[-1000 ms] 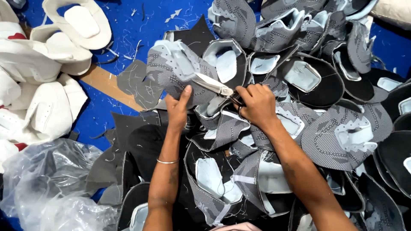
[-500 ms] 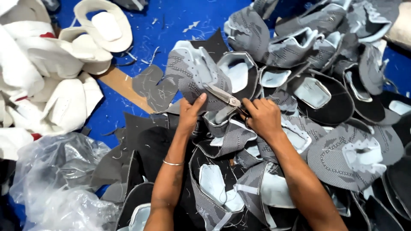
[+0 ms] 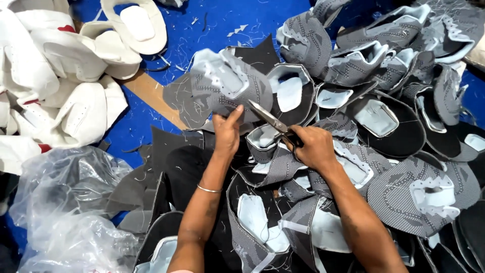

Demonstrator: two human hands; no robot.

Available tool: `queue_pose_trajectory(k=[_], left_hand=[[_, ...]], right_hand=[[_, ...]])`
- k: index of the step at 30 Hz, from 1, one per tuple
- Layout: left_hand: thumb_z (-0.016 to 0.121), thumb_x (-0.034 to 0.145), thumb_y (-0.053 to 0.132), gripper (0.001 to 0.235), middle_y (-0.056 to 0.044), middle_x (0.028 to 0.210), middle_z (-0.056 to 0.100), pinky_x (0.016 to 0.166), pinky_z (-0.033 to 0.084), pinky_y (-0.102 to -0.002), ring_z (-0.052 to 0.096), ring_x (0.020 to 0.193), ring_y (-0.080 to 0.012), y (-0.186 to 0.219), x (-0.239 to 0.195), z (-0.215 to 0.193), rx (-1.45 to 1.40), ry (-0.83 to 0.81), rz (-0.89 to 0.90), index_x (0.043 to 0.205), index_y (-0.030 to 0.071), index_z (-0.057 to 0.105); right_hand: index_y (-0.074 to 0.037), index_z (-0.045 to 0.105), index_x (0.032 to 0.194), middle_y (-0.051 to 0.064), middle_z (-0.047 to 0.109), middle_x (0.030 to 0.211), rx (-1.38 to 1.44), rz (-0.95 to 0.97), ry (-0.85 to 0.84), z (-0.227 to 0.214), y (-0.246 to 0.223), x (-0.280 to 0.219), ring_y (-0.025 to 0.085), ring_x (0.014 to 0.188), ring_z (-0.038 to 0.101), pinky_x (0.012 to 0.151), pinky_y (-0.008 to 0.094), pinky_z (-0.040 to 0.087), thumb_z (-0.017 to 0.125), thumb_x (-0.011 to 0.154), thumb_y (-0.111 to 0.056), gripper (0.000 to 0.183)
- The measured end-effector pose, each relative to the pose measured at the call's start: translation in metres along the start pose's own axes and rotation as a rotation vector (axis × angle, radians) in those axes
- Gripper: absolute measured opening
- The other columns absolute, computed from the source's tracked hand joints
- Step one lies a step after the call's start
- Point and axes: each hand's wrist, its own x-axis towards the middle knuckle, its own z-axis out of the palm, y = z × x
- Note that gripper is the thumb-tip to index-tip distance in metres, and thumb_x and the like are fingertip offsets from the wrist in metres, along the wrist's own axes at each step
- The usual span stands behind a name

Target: Trim excess material from shoe uppers using a pair of scissors.

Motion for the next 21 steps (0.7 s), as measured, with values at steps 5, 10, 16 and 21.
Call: queue_pose_trajectory(k=[5,10,16,21], left_hand=[[0.068,0.093,0.016,0.037,-0.005,0.115,0.07,0.09,0.056,-0.036,0.068,0.103,-0.0182,0.02,0.005,0.01,-0.268,0.122,-0.242,0.126,0.005,0.057],[0.066,0.104,0.026,0.03,-0.008,0.103,0.07,0.067,0.052,-0.03,0.066,0.085,-0.0164,-0.008,0.007,-0.022,-0.175,0.16,-0.13,0.118,0.0,0.062],[0.073,0.1,0.01,0.017,-0.004,0.102,0.07,0.07,0.054,-0.027,0.064,0.086,-0.0124,0.005,-0.005,-0.001,0.145,0.107,0.024,0.113,0.0,0.067],[0.073,0.101,0.008,0.016,-0.006,0.104,0.073,0.086,0.055,-0.028,0.067,0.093,-0.0134,0.003,-0.015,0.003,0.312,-0.013,0.037,0.11,-0.005,0.073]], right_hand=[[0.0,0.071,0.101,0.013,0.071,0.08,0.015,-0.024,0.015,0.001,0.003,0.0,0.03,0.071,0.069,0.066,0.042,0.053,0.084,0.078,-0.021,0.034],[0.001,0.067,0.114,0.014,0.068,0.09,-0.057,-0.049,0.115,-0.001,0.004,-0.006,0.033,0.083,0.066,0.075,0.044,0.052,0.078,0.082,-0.007,0.035],[0.0,0.069,0.113,0.011,0.062,0.084,-0.082,-0.066,0.135,-0.011,-0.005,0.001,0.03,0.076,0.062,0.066,0.042,0.051,0.081,0.076,-0.007,0.039],[-0.003,0.071,0.109,0.01,0.059,0.08,-0.12,-0.138,0.128,-0.01,-0.01,0.002,0.028,0.074,0.061,0.062,0.04,0.05,0.087,0.078,-0.012,0.037]])
